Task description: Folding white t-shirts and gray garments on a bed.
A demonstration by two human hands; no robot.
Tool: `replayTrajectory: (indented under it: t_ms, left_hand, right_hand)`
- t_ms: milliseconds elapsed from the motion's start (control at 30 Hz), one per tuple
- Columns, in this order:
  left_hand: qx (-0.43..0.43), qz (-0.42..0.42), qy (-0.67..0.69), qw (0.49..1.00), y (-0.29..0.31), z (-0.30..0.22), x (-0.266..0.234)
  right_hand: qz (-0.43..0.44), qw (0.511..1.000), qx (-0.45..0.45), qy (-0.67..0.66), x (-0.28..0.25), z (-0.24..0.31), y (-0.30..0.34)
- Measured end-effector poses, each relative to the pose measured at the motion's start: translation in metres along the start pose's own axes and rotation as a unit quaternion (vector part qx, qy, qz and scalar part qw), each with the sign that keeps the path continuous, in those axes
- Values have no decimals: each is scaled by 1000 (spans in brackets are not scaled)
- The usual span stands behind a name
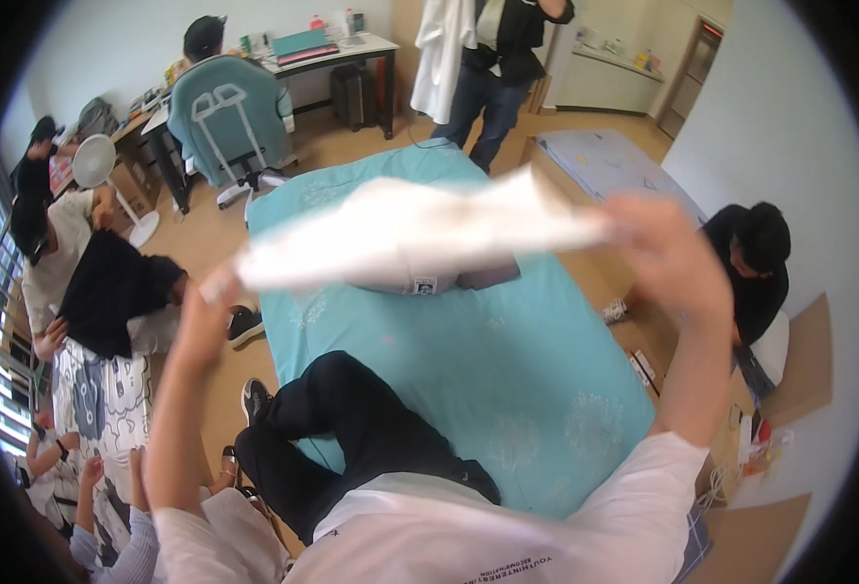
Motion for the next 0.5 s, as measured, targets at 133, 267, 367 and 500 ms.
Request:
replayTrajectory:
  t_ms: [133, 267, 367, 500]
  left_hand:
    - [-46, 162, -14, 986, 91, 65, 116]
    - [93, 211, -141, 963, 163, 82, 190]
    - [64, 230, -132, 962, 197, 88, 206]
    - [66, 229, -196, 951, 229, 86, 198]
  right_hand:
    - [167, 985, 25, -34, 130, -24, 99]
    - [274, 948, 148, -57, 237, -66, 175]
    - [360, 908, 209, -39, 280, -85, 207]
    - [449, 874, 176, -52, 317, -77, 231]
Point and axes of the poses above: each hand's wrist, its own y-axis away from the middle knuckle, its own x-axis out of the palm, z = x × y, the point moved 9 cm from there along -y, towards the middle knuckle, and after that the axes turned 3 degrees about z, right-handed, at the moved point
